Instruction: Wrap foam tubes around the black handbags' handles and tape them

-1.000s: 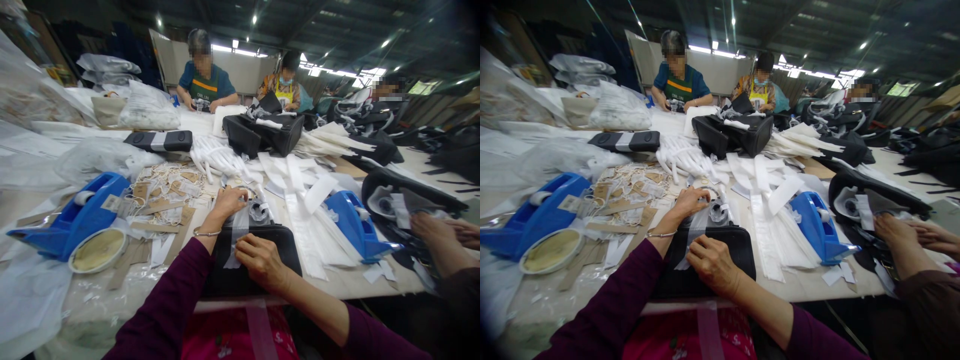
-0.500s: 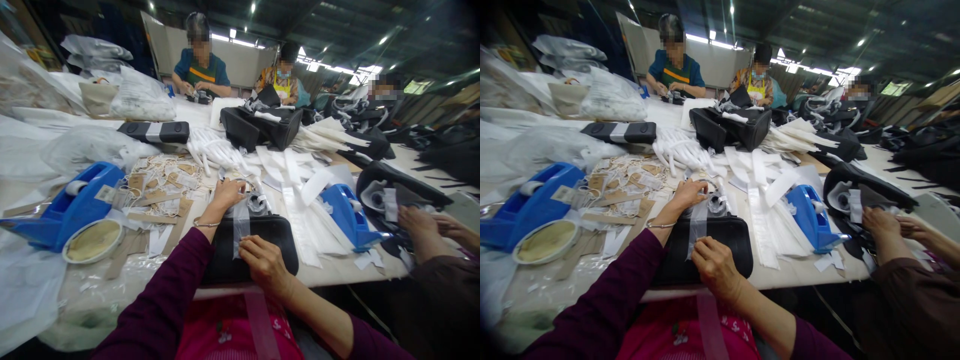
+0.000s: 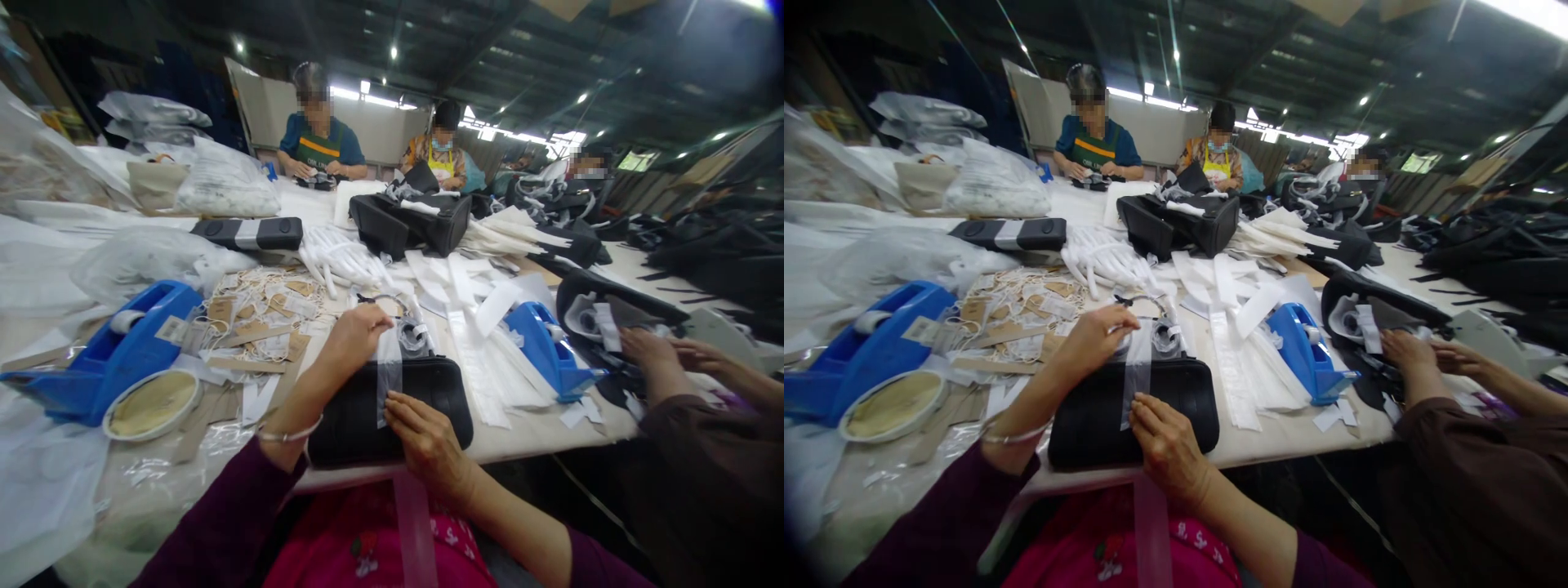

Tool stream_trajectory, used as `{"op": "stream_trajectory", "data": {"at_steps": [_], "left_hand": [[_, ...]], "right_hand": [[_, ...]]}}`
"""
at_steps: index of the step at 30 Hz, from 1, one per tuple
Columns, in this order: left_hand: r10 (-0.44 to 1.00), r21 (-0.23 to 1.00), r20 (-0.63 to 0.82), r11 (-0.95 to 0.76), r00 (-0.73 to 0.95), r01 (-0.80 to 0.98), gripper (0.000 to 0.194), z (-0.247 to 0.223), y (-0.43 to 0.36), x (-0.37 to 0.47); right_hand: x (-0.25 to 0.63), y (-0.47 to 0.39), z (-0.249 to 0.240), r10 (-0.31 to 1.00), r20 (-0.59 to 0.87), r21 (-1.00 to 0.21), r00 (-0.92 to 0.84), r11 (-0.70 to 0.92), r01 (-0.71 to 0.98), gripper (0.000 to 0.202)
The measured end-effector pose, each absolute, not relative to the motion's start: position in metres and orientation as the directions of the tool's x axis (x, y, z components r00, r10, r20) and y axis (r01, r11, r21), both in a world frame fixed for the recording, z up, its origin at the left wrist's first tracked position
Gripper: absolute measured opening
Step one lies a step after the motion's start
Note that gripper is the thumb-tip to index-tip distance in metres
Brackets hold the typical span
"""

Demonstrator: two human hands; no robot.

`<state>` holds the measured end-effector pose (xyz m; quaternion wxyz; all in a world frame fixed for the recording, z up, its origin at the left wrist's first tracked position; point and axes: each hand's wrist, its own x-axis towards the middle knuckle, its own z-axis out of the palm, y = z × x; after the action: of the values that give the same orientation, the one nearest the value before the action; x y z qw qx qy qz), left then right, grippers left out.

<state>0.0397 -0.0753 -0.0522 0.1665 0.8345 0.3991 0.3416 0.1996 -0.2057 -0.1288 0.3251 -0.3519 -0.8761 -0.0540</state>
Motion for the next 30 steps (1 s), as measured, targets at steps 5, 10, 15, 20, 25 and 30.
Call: {"op": "stream_trajectory", "data": {"at_steps": [5, 10, 15, 20, 25, 30], "left_hand": [[0.748, 0.403, 0.492, -0.649, 0.446, 0.645, 0.033, -0.106, -0.134, 0.03], [0.772, 0.276, 0.419, -0.609, 0.478, 0.744, 0.041, -0.135, -0.122, 0.033], [0.791, 0.239, 0.355, -0.592, 0.498, 0.77, 0.049, -0.132, -0.113, 0.036], [0.79, 0.097, 0.257, -0.594, 0.556, 0.799, 0.055, -0.129, -0.111, 0.039], [0.779, 0.079, 0.286, -0.599, 0.558, 0.797, 0.054, -0.129, -0.113, 0.039], [0.717, 0.158, 0.461, -0.647, 0.523, 0.746, 0.051, -0.132, -0.12, 0.036]], "right_hand": [[0.199, -0.203, -0.137, 0.559, 0.665, -0.138, -0.494, 0.743, 0.655, 0.028], [0.199, -0.202, -0.142, 0.588, 0.664, -0.178, -0.462, 0.724, 0.666, 0.028], [0.197, -0.199, -0.133, 0.634, 0.657, -0.26, -0.408, 0.699, 0.667, 0.026], [0.199, -0.199, -0.128, 0.624, 0.665, -0.28, -0.411, 0.718, 0.637, 0.023], [0.2, -0.203, -0.134, 0.596, 0.675, -0.218, -0.436, 0.725, 0.653, 0.021], [0.201, -0.209, -0.142, 0.572, 0.682, -0.154, -0.455, 0.721, 0.676, 0.023]]}}
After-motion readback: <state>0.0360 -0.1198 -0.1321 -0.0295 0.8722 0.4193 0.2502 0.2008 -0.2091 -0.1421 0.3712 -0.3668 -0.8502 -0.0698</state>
